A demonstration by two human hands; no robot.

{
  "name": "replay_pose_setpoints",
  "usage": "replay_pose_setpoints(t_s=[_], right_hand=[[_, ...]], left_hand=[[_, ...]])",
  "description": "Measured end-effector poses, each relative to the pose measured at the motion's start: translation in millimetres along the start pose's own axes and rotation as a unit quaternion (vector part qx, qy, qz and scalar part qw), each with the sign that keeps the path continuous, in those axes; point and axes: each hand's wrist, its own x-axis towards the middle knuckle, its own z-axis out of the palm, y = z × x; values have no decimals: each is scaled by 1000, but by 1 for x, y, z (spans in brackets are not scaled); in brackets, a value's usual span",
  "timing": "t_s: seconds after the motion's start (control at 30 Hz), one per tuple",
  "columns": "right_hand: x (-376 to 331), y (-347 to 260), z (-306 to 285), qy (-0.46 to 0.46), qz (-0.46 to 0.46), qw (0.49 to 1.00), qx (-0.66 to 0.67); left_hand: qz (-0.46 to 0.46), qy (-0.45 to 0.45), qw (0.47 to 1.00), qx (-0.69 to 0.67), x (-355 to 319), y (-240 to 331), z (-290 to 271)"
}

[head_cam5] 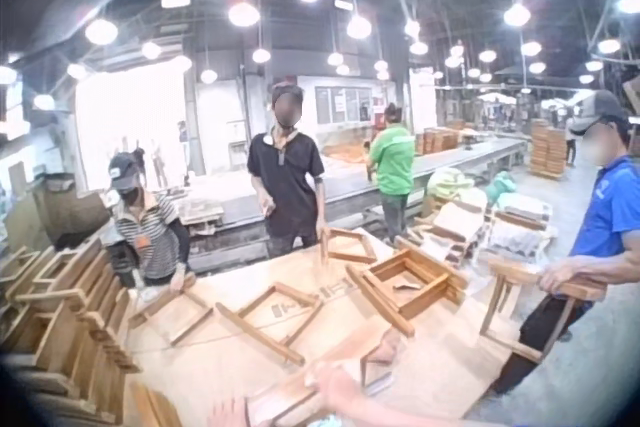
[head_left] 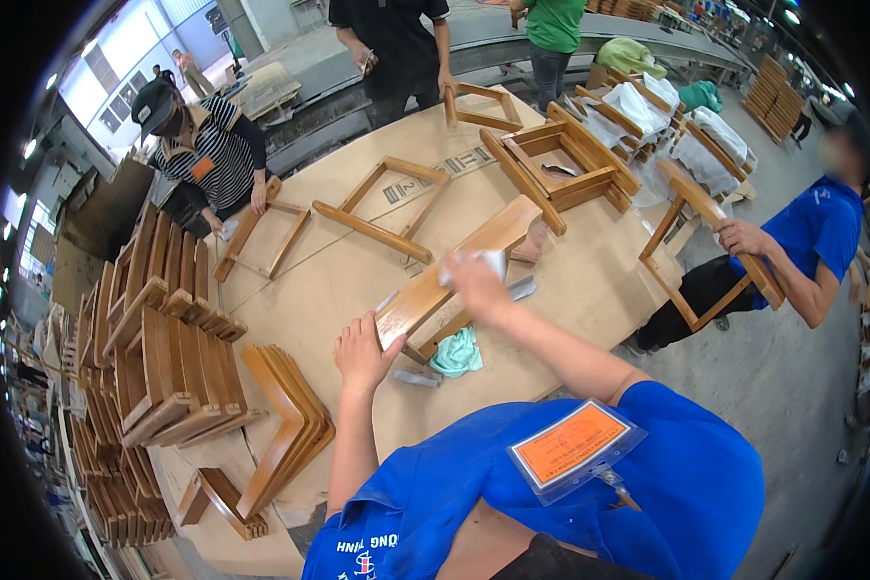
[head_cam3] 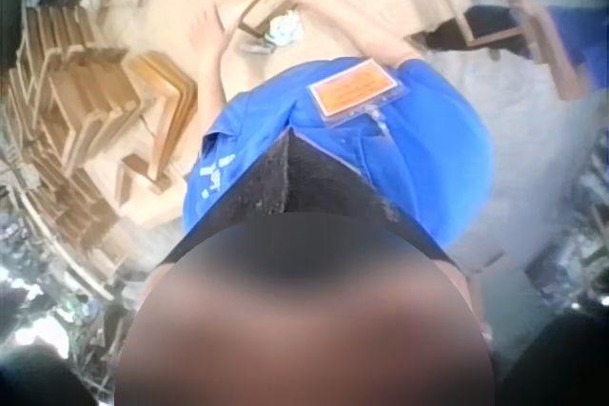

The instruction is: The person wipes wooden chair parts with a cloth on a workbench, handling each piece one at a time and placing them into a stack. The person also picks up and wipes additional chair frames and legs, repeating the same wiping motion across multiple items.

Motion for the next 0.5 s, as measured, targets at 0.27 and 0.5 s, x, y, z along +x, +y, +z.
replay_pose_setpoints(t_s=[0.27, 0.5], right_hand=[[-29, 153, -32, 116, 151, 981, -34], [-86, 216, -42, 150, 423, 668, 594]], left_hand=[[-5, -65, 996, -53, -1, 5, -5], [-22, -149, 986, -64, -10, 24, 0]])
